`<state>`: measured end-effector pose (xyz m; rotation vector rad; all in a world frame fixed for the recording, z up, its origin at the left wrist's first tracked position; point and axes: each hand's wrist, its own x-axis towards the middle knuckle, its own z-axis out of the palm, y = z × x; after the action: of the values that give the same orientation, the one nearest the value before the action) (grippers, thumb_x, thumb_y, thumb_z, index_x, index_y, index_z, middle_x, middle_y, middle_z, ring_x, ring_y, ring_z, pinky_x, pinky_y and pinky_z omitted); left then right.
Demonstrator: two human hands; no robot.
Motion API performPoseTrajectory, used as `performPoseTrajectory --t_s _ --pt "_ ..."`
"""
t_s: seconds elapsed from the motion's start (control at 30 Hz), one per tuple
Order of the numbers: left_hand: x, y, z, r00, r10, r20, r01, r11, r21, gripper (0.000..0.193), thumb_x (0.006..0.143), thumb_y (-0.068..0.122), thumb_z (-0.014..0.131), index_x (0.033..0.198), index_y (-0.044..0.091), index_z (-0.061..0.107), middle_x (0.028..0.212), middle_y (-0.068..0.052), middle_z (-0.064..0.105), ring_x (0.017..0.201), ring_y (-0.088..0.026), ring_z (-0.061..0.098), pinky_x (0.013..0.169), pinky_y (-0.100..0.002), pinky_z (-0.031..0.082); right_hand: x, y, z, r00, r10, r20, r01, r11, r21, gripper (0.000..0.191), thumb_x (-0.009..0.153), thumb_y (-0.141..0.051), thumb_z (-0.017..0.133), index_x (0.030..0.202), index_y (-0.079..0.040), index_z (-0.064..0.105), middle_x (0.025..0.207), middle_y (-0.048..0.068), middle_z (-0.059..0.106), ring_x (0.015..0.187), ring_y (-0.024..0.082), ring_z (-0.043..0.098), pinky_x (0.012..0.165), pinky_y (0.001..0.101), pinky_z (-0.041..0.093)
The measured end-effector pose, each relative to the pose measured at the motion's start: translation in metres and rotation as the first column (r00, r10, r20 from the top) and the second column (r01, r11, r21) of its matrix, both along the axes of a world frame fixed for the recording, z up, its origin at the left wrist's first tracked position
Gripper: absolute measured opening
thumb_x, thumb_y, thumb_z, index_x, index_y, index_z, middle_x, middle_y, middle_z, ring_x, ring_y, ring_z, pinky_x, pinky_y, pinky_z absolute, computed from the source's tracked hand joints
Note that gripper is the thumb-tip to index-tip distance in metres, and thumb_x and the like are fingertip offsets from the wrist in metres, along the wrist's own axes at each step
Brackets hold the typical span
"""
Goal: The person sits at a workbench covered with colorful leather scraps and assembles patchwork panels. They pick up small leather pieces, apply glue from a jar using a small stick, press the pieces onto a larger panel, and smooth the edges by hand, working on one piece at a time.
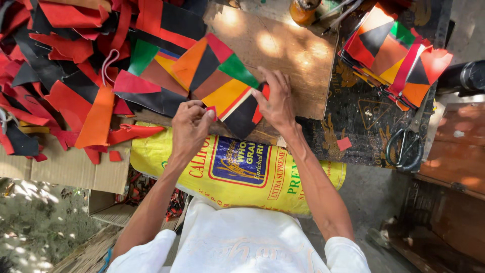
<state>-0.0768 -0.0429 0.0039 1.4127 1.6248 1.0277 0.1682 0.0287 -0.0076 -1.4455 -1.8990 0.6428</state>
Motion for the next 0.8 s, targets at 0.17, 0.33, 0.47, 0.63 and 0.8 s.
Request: performPoseTrajectory --t_s 0.17,0.33,0.47,0.63,0.8 --pt "0.015 0.052 -0.002 0.981 -0.062 -0.186 0.111 0.958 0.265 0.013 0.095 0.012 0.075 0.095 -0.001 0.07 0.118 -0.018 0.065 0.097 -0.031 0.069 0.073 -0.038 0.059 0.007 -0.026 0.017 0.95 -0.246 -0.193 0.125 0.863 -0.489 0.048 0.086 -0.008 0.074 0.132 -0.011 0.062 0.093 0.008 0.06 0.089 0.029 0.062 0.081 0.0396 0.054" --pt "0.031 0.07 -0.014 0.909 -0.195 -0.368 0.269 0.95 0.161 0.013 0.092 0.015 0.07 0.085 0.004 0.07 0.084 -0.019 0.07 0.08 -0.039 0.066 0.065 -0.052 0.051 -0.009 -0.057 0.012 0.995 -0.086 0.055 0.075 0.979 0.188 0.022 0.08 0.002 0.082 0.099 -0.006 0.075 0.099 0.009 0.066 0.102 0.027 0.061 0.09 0.0433 0.051" --pt "0.035 0.06 -0.016 0.831 -0.315 -0.459 0.383 0.922 0.06 0.018 0.09 0.016 0.066 0.076 0.005 0.064 0.067 -0.022 0.063 0.064 -0.044 0.062 0.056 -0.054 0.047 -0.021 -0.044 -0.002 0.992 0.014 -0.127 0.004 0.99 0.142 0.016 0.08 0.0 0.082 0.095 -0.002 0.077 0.114 0.013 0.068 0.111 0.031 0.06 0.094 0.0396 0.052" --pt "0.029 0.069 -0.016 0.798 -0.307 -0.518 0.429 0.894 0.132 0.029 0.094 0.019 0.069 0.071 0.003 0.06 0.066 -0.024 0.059 0.063 -0.045 0.06 0.054 -0.054 0.046 -0.016 -0.044 -0.009 0.993 0.021 -0.118 -0.004 0.989 0.15 0.017 0.08 0.001 0.081 0.096 -0.003 0.078 0.119 0.013 0.069 0.113 0.03 0.061 0.097 0.0392 0.052" --pt "0.025 0.072 -0.015 0.75 -0.494 -0.441 0.569 0.821 0.048 0.018 0.087 0.014 0.066 0.073 0.004 0.06 0.066 -0.022 0.061 0.064 -0.044 0.061 0.055 -0.055 0.045 -0.015 -0.043 -0.009 0.989 0.018 -0.149 -0.003 0.994 0.105 0.015 0.081 -0.001 0.083 0.096 -0.004 0.079 0.118 0.011 0.069 0.112 0.029 0.061 0.092 0.0371 0.053"
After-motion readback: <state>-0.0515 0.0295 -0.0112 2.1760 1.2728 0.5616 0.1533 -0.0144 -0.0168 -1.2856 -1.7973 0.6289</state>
